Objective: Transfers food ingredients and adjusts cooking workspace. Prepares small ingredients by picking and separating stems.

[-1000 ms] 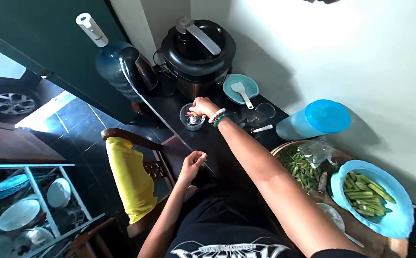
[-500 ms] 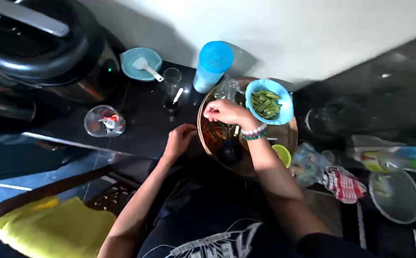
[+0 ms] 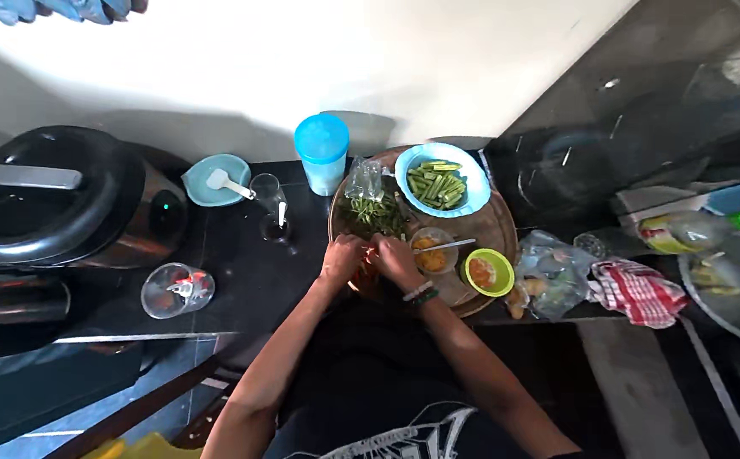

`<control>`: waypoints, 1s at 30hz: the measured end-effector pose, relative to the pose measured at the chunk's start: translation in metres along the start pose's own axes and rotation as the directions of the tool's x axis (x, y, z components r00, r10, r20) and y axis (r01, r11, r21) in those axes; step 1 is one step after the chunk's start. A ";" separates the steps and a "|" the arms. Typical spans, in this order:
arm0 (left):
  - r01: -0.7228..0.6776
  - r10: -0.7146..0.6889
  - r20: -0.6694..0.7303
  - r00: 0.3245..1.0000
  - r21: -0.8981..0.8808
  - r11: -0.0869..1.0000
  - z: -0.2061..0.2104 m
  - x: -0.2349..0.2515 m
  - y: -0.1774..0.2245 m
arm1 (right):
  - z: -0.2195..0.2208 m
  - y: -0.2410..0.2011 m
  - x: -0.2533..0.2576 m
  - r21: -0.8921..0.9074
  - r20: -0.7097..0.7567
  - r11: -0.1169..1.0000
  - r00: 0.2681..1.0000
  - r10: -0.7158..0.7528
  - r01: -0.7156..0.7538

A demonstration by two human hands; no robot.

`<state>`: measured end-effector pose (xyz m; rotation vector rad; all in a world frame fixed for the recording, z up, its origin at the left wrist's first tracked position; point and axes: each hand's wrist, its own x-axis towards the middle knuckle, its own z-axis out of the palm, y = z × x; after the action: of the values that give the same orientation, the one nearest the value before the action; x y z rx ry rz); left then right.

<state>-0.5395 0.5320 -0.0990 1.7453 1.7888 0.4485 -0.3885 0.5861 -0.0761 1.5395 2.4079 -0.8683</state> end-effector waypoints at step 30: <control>-0.221 0.073 -0.341 0.937 -0.420 0.880 -0.019 0.002 0.012 | -0.011 0.023 0.006 0.972 0.127 -0.206 0.991 0.049 -0.114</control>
<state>-0.5420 0.5375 -0.0778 1.5371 1.5836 1.1726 -0.3697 0.6038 -0.0785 1.7077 0.9826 -3.2242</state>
